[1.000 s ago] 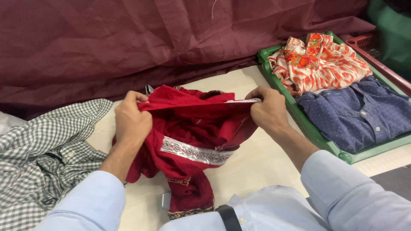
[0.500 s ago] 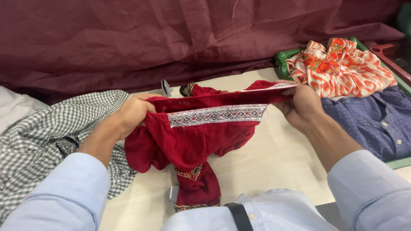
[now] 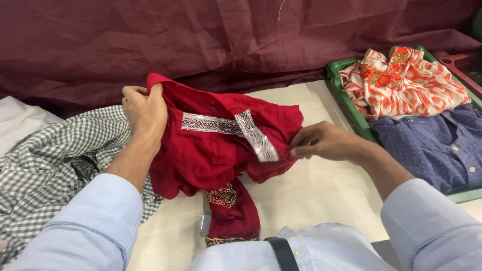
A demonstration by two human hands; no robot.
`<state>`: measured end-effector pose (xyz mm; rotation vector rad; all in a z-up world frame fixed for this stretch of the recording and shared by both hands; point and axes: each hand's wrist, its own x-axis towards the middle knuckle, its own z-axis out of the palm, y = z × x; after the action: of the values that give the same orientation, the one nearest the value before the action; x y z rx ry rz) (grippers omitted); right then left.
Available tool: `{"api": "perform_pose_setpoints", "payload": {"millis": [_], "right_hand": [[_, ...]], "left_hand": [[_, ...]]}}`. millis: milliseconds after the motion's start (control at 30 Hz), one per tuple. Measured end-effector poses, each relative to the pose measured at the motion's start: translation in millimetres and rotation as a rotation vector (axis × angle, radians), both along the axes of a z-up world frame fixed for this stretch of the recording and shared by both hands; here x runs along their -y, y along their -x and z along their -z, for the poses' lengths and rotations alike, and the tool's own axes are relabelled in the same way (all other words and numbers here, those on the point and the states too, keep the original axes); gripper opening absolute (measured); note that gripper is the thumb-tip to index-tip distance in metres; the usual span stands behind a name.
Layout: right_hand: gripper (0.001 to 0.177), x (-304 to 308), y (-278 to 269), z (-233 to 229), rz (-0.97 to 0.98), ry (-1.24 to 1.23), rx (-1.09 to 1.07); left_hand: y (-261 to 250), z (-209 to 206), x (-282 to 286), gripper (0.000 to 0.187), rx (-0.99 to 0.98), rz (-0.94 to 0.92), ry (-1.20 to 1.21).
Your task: The person folds a patterned orange-and-white dress and places it in a green plastic basket. Then the person folds a red embroidered top and lays it flat on the table.
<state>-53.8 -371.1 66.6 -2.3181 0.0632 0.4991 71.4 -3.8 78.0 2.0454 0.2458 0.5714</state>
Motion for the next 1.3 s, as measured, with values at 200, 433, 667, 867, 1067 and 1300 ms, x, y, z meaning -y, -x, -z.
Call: {"api": "perform_pose_setpoints", "payload": {"millis": [200, 433, 667, 867, 1067, 1300], "right_hand": [[0.048, -49, -8, -11, 0.017, 0.251, 0.357], [0.043, -71, -43, 17, -0.244, 0.288, 0.809], [0.043, -70, -35, 30, -0.239, 0.238, 0.509], [0.041, -96, -25, 30, -0.286, 0.343, 0.32], [0.036, -92, -18, 37, -0.096, -0.048, 0.594], [0.021, -52, -20, -4, 0.202, -0.49, 0.48]], "left_hand": [[25, -27, 39, 0.053, -0.255, 0.19, 0.343], [37, -34, 62, 0.047, -0.318, 0.451, 0.385], [52, -51, 52, 0.041, -0.466, 0.592, 0.503], [79, -54, 62, 0.032, -0.63, 0.745, 0.328], [90, -50, 41, 0.036, -0.703, 0.728, -0.117], [74, -36, 11, 0.034, -0.513, 0.58, -0.313]]}}
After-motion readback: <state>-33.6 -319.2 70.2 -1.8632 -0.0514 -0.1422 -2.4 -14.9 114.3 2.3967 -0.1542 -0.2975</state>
